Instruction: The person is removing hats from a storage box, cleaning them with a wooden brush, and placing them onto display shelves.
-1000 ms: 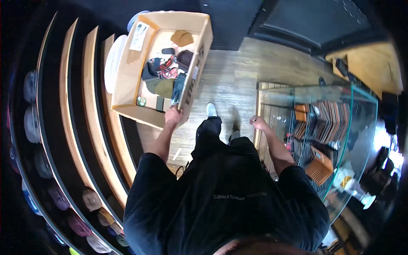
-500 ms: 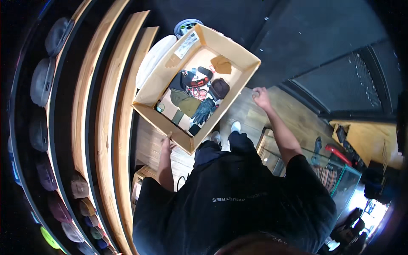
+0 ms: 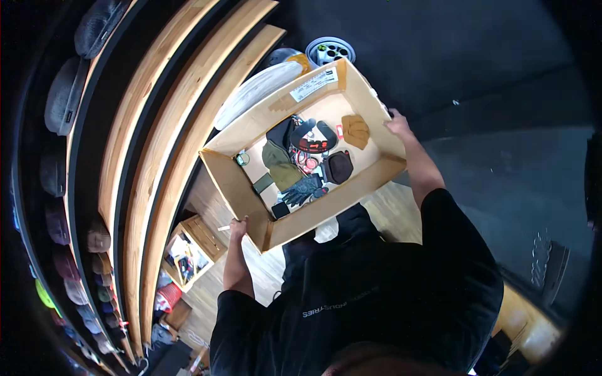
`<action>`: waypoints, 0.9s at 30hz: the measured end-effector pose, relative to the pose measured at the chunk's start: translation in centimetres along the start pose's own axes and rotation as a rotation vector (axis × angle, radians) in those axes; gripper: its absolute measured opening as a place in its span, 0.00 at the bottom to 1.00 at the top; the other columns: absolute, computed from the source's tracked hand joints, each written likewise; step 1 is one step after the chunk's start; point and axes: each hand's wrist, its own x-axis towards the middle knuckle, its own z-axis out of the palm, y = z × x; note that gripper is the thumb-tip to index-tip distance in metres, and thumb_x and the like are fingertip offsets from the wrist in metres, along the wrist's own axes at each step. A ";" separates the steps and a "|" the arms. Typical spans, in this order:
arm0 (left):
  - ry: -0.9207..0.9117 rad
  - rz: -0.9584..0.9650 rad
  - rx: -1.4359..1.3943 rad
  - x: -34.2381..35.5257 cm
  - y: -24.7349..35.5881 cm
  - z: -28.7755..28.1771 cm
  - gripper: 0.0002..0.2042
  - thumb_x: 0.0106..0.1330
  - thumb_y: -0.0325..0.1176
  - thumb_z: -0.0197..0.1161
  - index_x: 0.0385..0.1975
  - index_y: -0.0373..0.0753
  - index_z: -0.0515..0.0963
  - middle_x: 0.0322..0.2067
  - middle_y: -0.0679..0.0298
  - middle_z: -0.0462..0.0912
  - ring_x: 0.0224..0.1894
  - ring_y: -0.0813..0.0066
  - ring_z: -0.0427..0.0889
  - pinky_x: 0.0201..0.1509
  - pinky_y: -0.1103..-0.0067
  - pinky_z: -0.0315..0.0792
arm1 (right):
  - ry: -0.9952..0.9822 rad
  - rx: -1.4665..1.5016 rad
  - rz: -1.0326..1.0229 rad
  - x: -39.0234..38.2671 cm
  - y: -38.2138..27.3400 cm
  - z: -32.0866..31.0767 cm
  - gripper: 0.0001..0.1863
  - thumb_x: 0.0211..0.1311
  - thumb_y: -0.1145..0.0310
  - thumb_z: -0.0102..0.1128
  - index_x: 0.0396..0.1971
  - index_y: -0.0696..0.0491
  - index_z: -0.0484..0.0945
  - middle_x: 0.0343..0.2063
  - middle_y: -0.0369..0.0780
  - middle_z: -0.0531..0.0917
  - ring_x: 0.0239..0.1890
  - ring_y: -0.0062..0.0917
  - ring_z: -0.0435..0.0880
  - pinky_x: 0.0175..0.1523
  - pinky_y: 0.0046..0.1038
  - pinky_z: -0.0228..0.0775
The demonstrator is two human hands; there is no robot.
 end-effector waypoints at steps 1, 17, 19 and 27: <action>-0.046 0.043 -0.060 -0.8 -0.4 0.0 0.26 0.61 0.46 0.65 0.43 0.23 0.77 0.38 0.42 0.83 0.44 0.53 0.83 0.46 0.69 0.75 | 0.017 -0.120 -0.113 0.4 0.1 0.4 0.31 0.53 0.59 0.66 0.59 0.46 0.72 0.47 0.47 0.81 0.51 0.42 0.79 0.60 0.38 0.69; 0.366 -0.646 -0.334 -16.6 -10.0 9.9 0.31 0.55 0.46 0.71 0.47 0.21 0.74 0.49 0.48 0.80 0.48 0.58 0.80 0.52 0.67 0.75 | 0.271 0.220 -0.675 -4.3 7.8 12.2 0.11 0.59 0.63 0.62 0.27 0.55 0.74 0.23 0.46 0.77 0.26 0.44 0.78 0.31 0.42 0.69; 0.336 -0.735 -0.473 -16.5 -11.8 10.7 0.33 0.55 0.46 0.71 0.49 0.21 0.73 0.48 0.47 0.80 0.48 0.57 0.80 0.53 0.67 0.75 | 0.228 0.213 -0.682 -4.2 8.6 14.2 0.11 0.59 0.62 0.62 0.30 0.55 0.76 0.24 0.46 0.78 0.28 0.43 0.78 0.32 0.42 0.70; 0.433 -0.760 -0.630 -14.4 -12.4 14.9 0.31 0.55 0.43 0.71 0.51 0.22 0.73 0.46 0.47 0.81 0.43 0.58 0.82 0.46 0.66 0.79 | 0.129 0.271 -0.722 -0.4 8.6 20.1 0.11 0.59 0.64 0.61 0.36 0.56 0.79 0.27 0.47 0.80 0.32 0.43 0.80 0.36 0.42 0.72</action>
